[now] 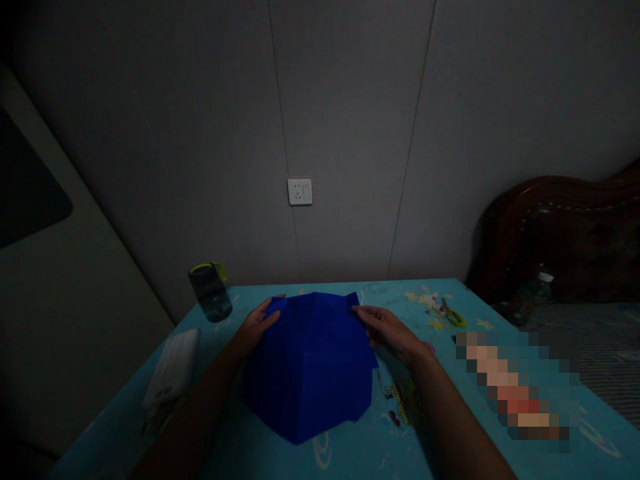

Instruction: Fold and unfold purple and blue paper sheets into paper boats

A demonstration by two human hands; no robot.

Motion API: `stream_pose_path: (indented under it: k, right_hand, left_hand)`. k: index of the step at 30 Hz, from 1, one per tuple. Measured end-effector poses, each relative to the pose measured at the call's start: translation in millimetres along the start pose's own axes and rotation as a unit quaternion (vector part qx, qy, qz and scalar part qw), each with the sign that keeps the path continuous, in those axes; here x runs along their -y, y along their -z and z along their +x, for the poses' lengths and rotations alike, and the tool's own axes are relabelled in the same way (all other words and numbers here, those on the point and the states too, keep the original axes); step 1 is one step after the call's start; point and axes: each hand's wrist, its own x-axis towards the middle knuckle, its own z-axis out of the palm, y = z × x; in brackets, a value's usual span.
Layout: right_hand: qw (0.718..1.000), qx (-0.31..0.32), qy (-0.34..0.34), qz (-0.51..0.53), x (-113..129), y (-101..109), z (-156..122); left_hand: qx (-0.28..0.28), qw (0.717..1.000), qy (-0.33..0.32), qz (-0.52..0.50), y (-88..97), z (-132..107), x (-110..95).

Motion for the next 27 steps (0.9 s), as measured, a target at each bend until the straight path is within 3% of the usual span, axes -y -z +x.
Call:
stream_pose_path:
  k: [12,20,23,27]
  right_hand:
    - [0.987,-0.099,0.041,0.123,3.0,0.4,5.0]
    - [0.985,-0.119,0.048,0.117,7.6,-3.1,3.2]
    - [0.985,-0.093,0.041,0.141,11.2,-8.0,-2.1]
    - [0.982,-0.009,0.004,0.188,11.7,-10.5,-8.8]
  left_hand:
    - [-0.017,1.000,-0.018,0.002,5.9,5.5,1.9]
    - [-0.036,0.996,-0.043,0.063,5.5,4.5,5.9]
    - [-0.079,0.993,-0.070,0.054,7.9,8.0,6.3]
    - [-0.159,0.981,-0.113,0.006,10.1,11.4,4.4]
